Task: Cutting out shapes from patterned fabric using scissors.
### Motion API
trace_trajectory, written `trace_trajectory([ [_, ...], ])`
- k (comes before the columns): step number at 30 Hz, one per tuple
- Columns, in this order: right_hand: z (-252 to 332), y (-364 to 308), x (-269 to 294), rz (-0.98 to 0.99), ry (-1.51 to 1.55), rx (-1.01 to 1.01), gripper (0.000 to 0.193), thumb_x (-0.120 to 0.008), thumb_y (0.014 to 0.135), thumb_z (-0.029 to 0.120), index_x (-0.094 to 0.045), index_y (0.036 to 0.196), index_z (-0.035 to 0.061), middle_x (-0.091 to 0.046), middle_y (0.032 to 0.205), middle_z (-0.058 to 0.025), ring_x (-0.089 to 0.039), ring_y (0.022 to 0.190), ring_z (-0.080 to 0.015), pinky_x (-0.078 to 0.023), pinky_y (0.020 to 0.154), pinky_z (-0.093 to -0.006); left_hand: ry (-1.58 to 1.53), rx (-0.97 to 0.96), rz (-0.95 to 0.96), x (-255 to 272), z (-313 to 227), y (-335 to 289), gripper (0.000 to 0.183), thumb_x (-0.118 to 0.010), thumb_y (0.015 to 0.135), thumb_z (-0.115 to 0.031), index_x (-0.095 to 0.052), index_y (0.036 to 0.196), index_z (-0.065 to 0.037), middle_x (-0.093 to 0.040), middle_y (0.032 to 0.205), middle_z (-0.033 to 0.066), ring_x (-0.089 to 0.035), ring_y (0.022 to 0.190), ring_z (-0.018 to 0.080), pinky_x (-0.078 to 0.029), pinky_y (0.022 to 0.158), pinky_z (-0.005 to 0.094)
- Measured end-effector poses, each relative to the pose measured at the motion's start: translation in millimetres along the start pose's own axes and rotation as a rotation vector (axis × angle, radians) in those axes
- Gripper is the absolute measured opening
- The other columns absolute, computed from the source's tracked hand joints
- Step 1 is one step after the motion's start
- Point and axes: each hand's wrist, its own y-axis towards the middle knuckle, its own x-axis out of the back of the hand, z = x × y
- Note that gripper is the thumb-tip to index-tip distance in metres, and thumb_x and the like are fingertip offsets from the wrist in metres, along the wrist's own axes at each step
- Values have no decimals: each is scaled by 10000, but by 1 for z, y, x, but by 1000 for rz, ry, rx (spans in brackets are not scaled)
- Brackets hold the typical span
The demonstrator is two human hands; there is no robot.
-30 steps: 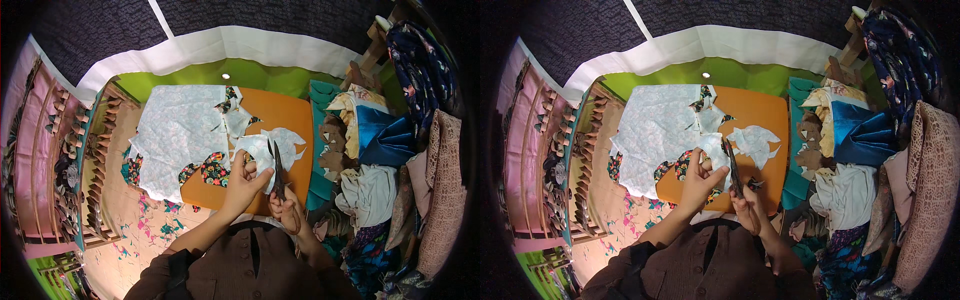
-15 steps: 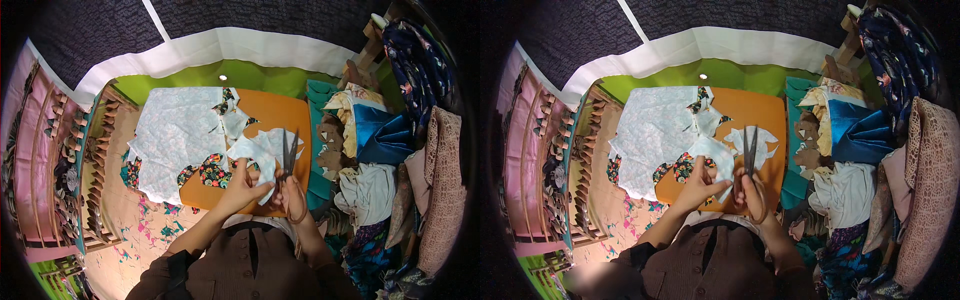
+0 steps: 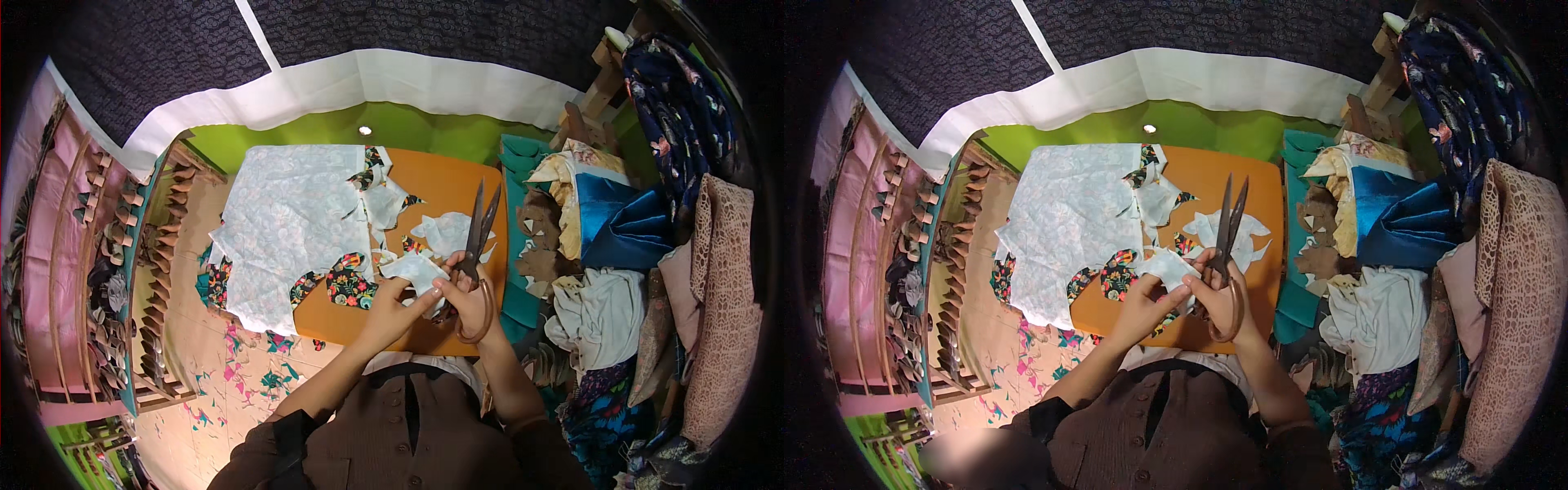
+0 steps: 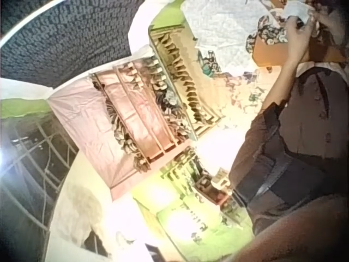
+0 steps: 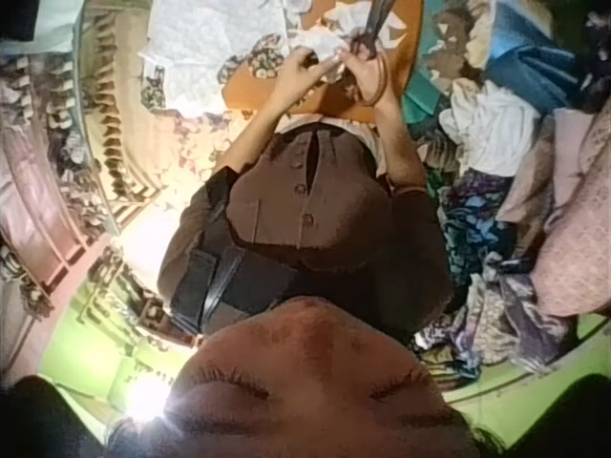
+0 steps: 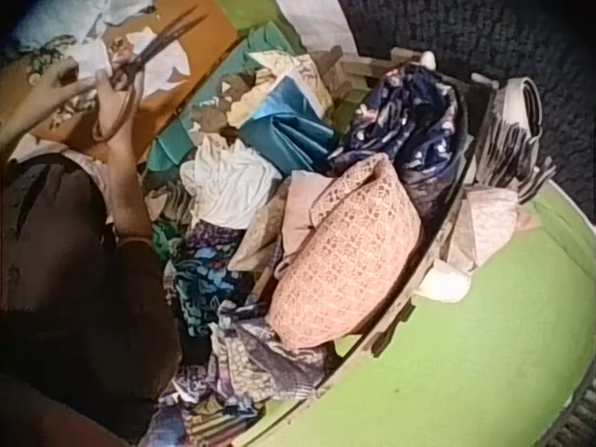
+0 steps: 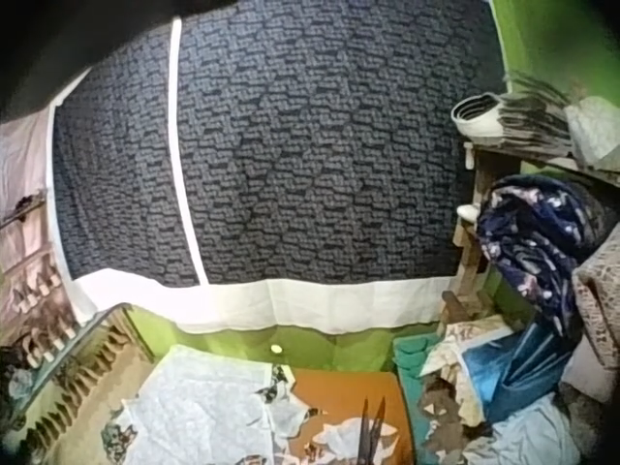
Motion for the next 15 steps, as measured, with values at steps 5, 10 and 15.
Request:
trace_trajectory([
  [5, 1, -2, -2, 13, 35, 28, 271, -557, 787, 51, -449, 1034, 29, -477, 785, 19, -436, 680, -41, -360, 596, -166, -32, 57, -35, 1, 8, 1, 204, -641, 768, -152, -586, 888, 3, -559, 683, -15, -476, 564, 40, -384, 494, 195],
  [10, 1, -17, 12, 207, -145, -44, 494, -476, 857, 292, -336, 1235, 6, -476, 958, -29, -441, 844, -86, -355, 749, -212, -408, 98, -175, 1, 9, 2, 173, -649, 762, -148, -579, 851, -18, -530, 641, -28, -448, 530, 19, -343, 455, 180],
  [15, -15, -42, 24, 346, 126, -159, 418, -430, 891, 285, -343, 1191, 7, -416, 974, -15, -408, 903, -84, -344, 820, -234, -277, 85, -149, 6, -4, 5, 163, -637, 773, -147, -581, 852, -16, -540, 643, -26, -453, 526, 18, -331, 442, 181],
])
